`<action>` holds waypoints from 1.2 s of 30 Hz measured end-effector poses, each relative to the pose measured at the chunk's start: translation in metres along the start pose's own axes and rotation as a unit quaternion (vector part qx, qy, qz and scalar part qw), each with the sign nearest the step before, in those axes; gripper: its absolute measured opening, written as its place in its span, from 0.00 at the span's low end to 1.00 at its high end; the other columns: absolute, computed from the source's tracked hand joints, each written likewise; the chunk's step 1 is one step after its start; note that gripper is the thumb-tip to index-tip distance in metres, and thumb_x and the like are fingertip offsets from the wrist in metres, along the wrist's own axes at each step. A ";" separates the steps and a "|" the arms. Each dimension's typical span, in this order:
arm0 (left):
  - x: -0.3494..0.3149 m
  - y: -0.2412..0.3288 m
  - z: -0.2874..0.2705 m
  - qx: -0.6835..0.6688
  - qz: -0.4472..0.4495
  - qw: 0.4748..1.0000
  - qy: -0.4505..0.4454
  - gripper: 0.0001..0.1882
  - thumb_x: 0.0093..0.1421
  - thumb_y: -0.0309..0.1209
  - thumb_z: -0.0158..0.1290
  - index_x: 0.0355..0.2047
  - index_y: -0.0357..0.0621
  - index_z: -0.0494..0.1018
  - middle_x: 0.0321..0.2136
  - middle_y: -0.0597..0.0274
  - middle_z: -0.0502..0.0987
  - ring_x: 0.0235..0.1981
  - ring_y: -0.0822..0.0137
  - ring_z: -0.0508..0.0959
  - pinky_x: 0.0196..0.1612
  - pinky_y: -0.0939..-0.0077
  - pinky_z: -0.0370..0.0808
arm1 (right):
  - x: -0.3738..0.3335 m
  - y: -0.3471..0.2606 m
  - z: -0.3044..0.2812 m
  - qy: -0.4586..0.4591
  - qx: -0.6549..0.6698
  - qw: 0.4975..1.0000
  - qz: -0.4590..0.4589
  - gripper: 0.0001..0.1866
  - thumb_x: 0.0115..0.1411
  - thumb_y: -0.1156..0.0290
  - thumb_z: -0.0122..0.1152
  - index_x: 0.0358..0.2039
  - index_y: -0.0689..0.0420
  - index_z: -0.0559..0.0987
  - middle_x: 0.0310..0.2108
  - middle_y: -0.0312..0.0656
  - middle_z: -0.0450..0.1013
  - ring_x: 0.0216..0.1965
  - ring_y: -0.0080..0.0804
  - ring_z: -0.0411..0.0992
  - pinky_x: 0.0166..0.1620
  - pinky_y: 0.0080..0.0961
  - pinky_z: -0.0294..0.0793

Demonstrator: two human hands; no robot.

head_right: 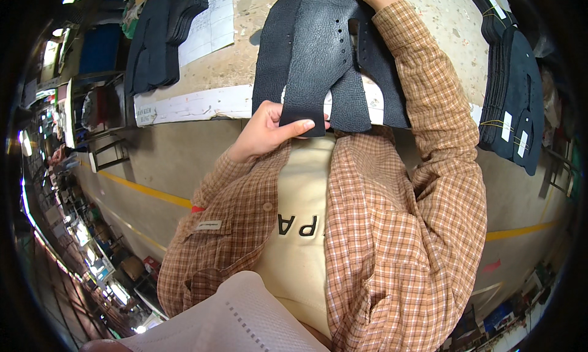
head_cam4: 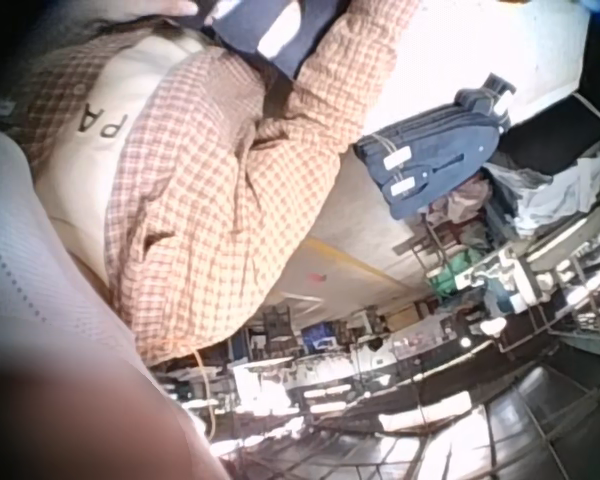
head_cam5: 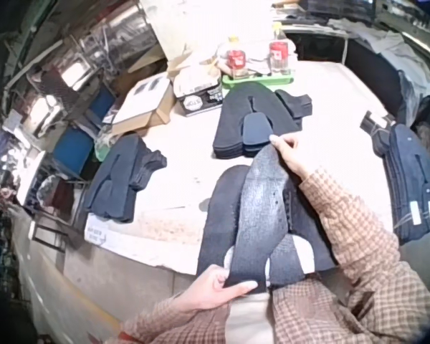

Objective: The person handles black carpet pieces and white foam inserts on a workbench. They pick up and align the pieces, insert foam into the carpet, and stack the assembled units. The person repeats this process for multiple items, organizing them into neat stacks.

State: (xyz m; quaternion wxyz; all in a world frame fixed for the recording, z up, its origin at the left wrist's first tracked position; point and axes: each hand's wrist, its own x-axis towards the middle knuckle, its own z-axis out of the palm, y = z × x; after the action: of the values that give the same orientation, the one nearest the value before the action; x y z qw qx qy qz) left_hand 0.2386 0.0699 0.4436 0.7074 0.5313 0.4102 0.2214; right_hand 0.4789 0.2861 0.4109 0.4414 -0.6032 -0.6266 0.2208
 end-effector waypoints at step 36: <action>0.157 0.059 -0.041 -0.090 0.212 0.957 0.176 0.24 0.70 0.42 0.47 0.15 0.49 0.65 0.18 0.84 0.58 0.21 0.86 0.52 0.24 0.85 0.50 | -0.053 -0.041 -0.030 -0.206 0.473 0.846 0.132 0.23 0.68 0.52 0.51 0.38 0.62 0.82 0.33 0.34 0.79 0.32 0.16 0.74 0.40 0.13 0.72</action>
State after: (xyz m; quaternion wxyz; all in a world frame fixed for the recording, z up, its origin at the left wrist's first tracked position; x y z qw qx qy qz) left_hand 0.3005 0.2305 0.4402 0.6057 0.4929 0.3843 0.4924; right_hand 0.4742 0.2206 0.4440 0.5010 -0.3392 -0.4370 0.6656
